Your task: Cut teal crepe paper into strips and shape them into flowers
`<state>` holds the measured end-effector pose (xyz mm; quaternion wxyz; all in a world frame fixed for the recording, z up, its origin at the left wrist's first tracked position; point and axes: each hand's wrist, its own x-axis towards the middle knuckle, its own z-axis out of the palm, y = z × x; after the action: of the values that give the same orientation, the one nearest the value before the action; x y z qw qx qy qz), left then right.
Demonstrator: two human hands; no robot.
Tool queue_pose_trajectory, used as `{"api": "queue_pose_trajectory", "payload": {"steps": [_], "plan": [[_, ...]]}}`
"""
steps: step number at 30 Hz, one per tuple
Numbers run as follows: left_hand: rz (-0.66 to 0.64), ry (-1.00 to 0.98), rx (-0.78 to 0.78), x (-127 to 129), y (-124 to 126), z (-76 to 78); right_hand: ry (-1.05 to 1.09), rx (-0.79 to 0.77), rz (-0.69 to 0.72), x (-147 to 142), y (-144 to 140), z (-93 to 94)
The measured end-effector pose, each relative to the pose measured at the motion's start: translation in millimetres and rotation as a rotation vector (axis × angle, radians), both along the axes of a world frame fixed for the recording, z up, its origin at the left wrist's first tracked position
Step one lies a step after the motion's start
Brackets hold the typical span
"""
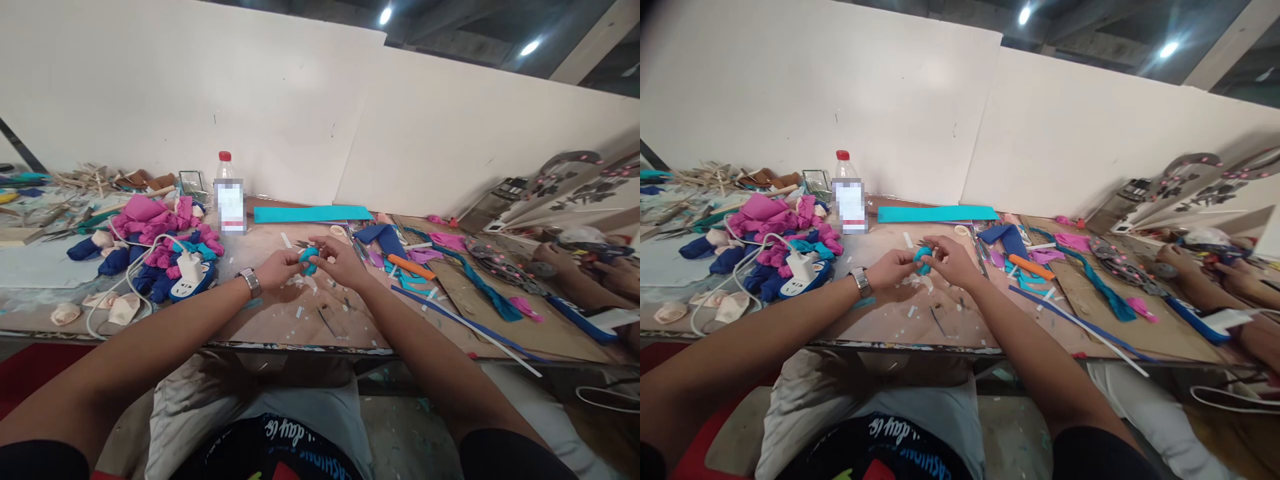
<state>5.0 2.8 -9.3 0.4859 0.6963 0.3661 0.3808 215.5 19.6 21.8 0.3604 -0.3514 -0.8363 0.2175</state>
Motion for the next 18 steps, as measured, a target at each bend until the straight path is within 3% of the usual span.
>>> {"api": "queue_pose_trajectory", "payload": {"steps": [4, 9, 18], "plan": [[0.1, -0.105, -0.096, 1.2, 2.1, -2.8, 0.003, -0.162, -0.079, -1.8, 2.4, -5.0], [0.097, -0.12, -0.143, 0.8, 2.0, -1.8, -0.005, -0.245, -0.05, -5.4, 2.3, -7.1], [0.155, -0.051, 0.107, -0.6, 7.4, -10.1, 0.01, -0.322, 0.005, -5.2, -0.9, -2.8]]}}
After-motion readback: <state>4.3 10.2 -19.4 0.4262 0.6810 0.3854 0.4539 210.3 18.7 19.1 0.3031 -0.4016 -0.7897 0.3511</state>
